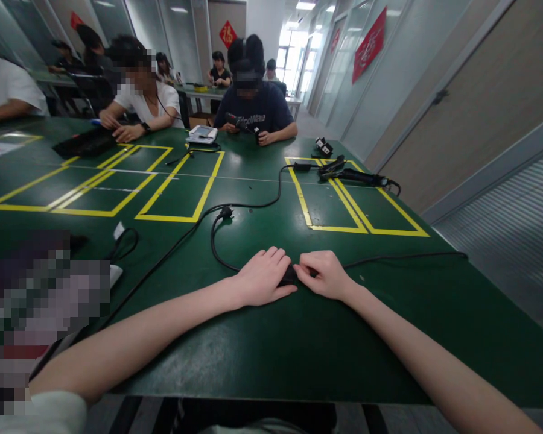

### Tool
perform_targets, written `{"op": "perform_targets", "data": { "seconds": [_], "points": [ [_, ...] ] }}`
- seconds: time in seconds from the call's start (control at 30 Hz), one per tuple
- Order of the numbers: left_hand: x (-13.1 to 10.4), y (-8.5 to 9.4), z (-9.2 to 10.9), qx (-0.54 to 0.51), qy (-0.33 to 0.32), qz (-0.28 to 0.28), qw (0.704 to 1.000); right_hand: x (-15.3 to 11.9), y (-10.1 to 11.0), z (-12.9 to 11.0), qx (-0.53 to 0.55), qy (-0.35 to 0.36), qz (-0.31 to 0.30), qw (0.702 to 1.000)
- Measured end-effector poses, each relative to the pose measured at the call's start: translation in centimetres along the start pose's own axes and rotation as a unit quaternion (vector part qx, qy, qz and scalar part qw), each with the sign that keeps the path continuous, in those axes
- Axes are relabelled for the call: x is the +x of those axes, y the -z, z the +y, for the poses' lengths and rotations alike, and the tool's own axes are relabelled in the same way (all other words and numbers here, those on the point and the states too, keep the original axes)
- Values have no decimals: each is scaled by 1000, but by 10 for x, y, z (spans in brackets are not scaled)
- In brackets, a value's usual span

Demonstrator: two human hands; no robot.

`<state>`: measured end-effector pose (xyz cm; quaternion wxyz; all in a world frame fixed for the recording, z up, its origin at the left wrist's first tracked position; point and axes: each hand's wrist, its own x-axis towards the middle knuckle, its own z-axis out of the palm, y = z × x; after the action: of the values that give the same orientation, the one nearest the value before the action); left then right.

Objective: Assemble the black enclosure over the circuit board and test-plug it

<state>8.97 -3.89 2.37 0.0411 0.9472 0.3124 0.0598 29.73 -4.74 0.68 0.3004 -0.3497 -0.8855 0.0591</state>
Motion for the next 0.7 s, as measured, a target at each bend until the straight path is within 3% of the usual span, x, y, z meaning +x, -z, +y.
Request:
{"op": "perform_targets", "data": {
  "seconds": [0.17,0.27,0.4,0.53,0.7],
  "points": [
    [-1,6,-1,-61,7,-18,998,1,-2,-4,26,19,-9,999],
    [0,10,-11,-154,5,-28,988,2,2,-11,31,25,-2,999],
    [2,12,-29,-280,-18,-70,957,6,6,-21,-25,105,-17,994],
    [4,13,-36,-293,-23,-90,952,10,5,-27,-79,131,-74,986],
    [4,14,-36,-295,-35,-94,950,9,6,-26,-104,99,-75,987]
  ]
}}
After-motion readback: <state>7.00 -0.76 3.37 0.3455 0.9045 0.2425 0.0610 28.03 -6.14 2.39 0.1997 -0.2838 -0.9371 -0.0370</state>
